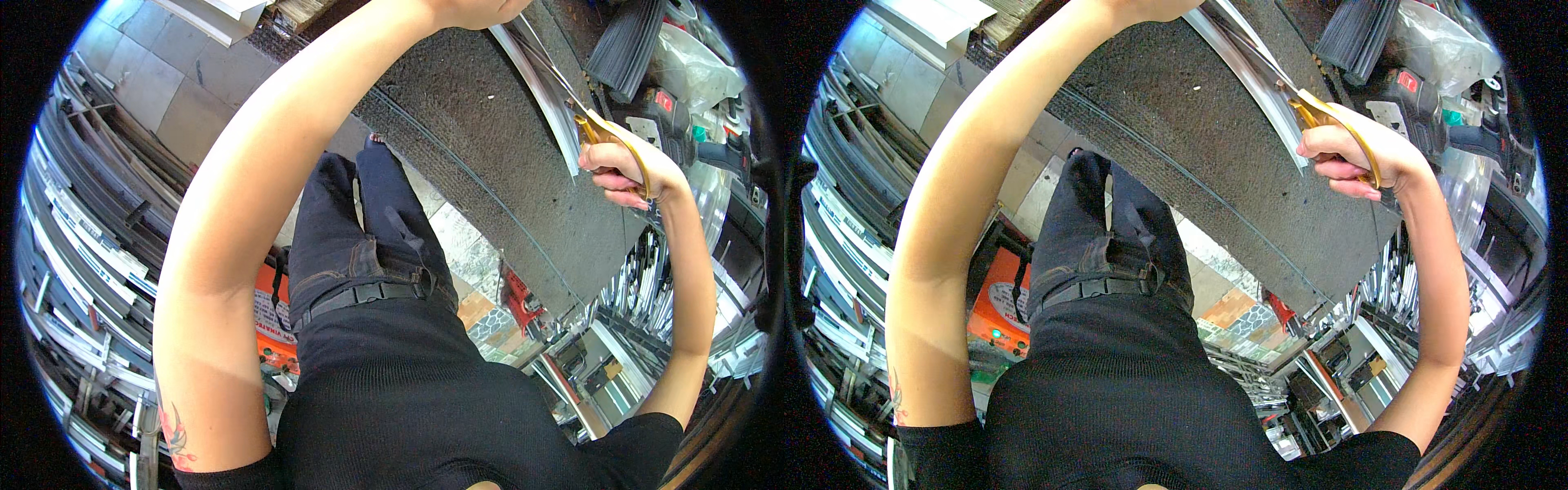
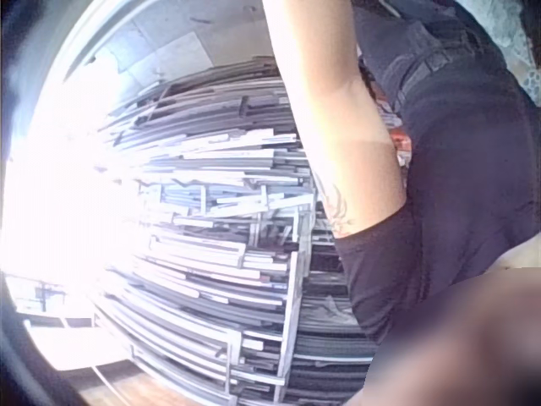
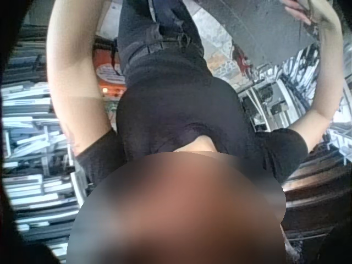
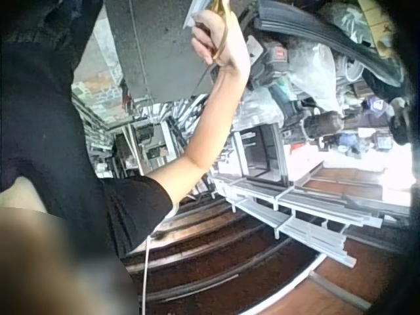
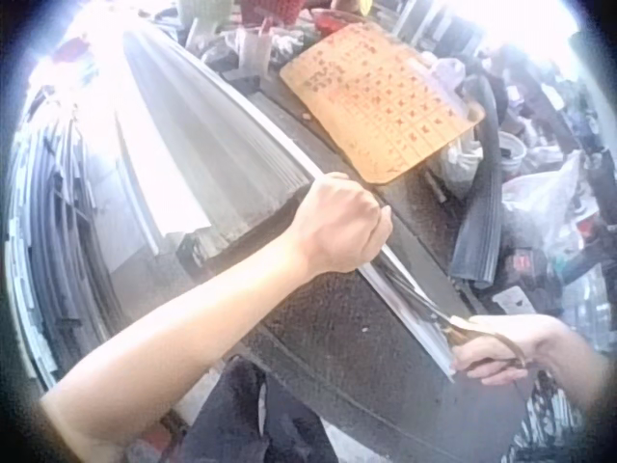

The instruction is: The person assembles aluminum window frame profiles by inserting small metal clips into the profile ends and trimming excess material with scissors. They handle several long profiles, aligning and cutting them on a workbench in a workshop setting.

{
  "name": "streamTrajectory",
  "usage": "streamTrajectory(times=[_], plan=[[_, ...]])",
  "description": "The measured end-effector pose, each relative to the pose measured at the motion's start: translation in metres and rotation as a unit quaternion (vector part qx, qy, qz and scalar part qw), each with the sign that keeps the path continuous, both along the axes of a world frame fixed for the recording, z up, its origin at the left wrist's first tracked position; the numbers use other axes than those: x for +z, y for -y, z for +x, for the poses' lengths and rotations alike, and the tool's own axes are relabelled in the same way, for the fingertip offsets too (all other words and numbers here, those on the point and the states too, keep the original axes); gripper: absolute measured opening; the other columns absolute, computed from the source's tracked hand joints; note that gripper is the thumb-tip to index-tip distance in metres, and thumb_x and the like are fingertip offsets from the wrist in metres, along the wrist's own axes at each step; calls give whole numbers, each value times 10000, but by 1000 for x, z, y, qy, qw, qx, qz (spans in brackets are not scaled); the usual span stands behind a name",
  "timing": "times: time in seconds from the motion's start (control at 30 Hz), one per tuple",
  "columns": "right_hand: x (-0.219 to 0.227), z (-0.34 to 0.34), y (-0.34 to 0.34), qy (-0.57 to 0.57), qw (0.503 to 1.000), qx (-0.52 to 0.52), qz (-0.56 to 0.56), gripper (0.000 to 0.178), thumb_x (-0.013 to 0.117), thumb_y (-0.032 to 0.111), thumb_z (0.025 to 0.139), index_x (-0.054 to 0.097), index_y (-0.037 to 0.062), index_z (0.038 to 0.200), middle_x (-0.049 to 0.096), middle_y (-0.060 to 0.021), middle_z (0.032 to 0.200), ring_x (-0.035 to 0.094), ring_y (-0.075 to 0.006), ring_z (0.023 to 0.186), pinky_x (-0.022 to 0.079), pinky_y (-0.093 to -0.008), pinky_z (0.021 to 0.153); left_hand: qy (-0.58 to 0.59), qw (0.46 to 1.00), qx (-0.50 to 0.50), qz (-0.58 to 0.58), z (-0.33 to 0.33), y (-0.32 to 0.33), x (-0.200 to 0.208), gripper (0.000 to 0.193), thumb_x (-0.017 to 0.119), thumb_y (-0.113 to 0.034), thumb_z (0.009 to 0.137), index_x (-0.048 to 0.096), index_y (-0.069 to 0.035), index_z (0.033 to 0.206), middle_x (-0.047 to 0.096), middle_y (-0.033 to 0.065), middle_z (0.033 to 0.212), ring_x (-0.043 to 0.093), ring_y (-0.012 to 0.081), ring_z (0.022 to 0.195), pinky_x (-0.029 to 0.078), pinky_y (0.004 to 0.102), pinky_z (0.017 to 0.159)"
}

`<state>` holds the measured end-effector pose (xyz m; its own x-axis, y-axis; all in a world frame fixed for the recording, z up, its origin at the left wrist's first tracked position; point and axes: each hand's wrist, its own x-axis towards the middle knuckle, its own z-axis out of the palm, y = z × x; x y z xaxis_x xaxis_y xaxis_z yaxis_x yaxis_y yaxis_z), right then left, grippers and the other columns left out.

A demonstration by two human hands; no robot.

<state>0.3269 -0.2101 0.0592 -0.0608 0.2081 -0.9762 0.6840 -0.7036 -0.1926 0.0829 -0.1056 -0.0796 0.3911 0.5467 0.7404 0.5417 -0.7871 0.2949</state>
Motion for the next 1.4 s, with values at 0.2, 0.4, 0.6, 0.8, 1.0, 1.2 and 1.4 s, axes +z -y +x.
streamTrajectory(times=[0.2,0.4,0.6,0.8,1.0,1.2,1.4], plan=[[-1,-2,2,0,999,35,19,303,615,225,900,436,48,731,352,-2,453,344,-120,274,260,-308,250,22,1000,-15,5,-1,-1,-1,436,569,-212,873,536,-46,472,557,177,516,595,374,527,484,470,645],[-3,4,-1,11,999,44,23,283,607,227,897,439,52,752,356,7,455,347,-113,277,260,-307,251,-2,1000,-10,3,0,-3,-4,450,547,-212,893,535,-48,474,549,165,508,597,363,526,485,473,649],[-3,-12,19,31,999,0,45,327,641,253,955,441,82,761,386,19,481,412,-112,304,286,-304,258,-24,1000,5,-18,-5,0,-1,429,538,-215,904,539,-62,503,551,147,518,592,357,535,480,478,658],[-9,-40,63,37,975,-48,214,438,673,424,1007,584,25,850,506,11,536,527,-113,346,416,-261,318,52,998,-22,12,-8,8,-1,357,577,-194,894,569,-82,556,602,100,607,631,302,628,465,441,657],[16,-67,66,116,962,21,245,506,612,477,1033,633,-10,898,498,13,503,531,-109,338,399,-242,312,37,999,-16,36,-9,6,-4,331,589,-210,887,621,-91,581,667,103,675,660,296,671,478,437,687],[37,-85,45,156,960,94,214,602,619,615,979,440,110,703,406,72,507,409,-53,331,295,-231,305,33,999,8,38,-5,9,-10,324,591,-228,890,641,-89,601,678,98,672,689,289,735,491,428,743],[64,-101,12,152,978,70,121,484,682,438,948,436,139,658,385,70,494,396,-33,326,271,-217,295,83,993,-58,59,-3,6,-18,312,613,-195,882,619,-99,585,654,98,648,651,317,700,470,451,756]])
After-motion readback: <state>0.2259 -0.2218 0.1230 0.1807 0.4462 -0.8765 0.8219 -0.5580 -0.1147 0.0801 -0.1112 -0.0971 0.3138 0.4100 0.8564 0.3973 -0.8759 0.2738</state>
